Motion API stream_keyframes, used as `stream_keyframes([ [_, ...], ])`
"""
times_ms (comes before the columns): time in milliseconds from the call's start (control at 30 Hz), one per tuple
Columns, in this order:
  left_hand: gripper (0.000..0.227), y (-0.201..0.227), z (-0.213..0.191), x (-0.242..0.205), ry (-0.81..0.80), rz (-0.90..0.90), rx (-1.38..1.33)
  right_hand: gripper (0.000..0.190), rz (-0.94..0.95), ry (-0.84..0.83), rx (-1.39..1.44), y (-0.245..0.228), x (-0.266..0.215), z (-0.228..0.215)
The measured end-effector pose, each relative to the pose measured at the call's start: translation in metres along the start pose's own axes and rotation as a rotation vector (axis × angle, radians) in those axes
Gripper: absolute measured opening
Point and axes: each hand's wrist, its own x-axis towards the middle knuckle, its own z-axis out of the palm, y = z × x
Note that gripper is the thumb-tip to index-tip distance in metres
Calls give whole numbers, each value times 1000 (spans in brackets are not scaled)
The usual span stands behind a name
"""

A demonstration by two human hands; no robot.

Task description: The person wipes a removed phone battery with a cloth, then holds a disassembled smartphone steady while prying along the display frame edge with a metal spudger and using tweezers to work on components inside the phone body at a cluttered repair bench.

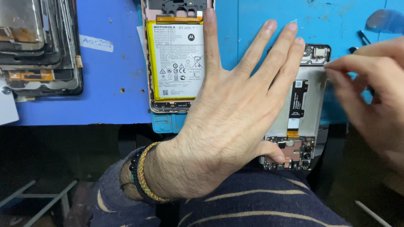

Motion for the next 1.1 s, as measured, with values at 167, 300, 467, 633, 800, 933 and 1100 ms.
stream_keyframes([
  [167, 142, 0, -1, -1, 1, -4, -5, 18, 161, -20, 186, 76, -41, 18],
  [300, 142, 0, 1, 0, -2, 6, -8, 25, -70, 26, 11, -2, -8, -4],
  [467, 141, -1, 0, -2, 14, 5, -16, 29, -230, -4, -266, -49, 17, -23],
  [633, 141, -1, 0, -2, 15, 12, -14, 47, -282, -175, -459, -66, 28, -37],
  [800, 143, 0, 0, 0, 4, 12, -1, 28, -278, -186, -450, -70, 35, -35],
  [933, 145, 3, -6, 0, 6, 4, -31, 24, -281, -183, -370, -73, 37, -39],
  [1100, 145, -2, -7, 5, 18, 100, -96, 14, -275, -185, -659, -74, 40, -34],
])
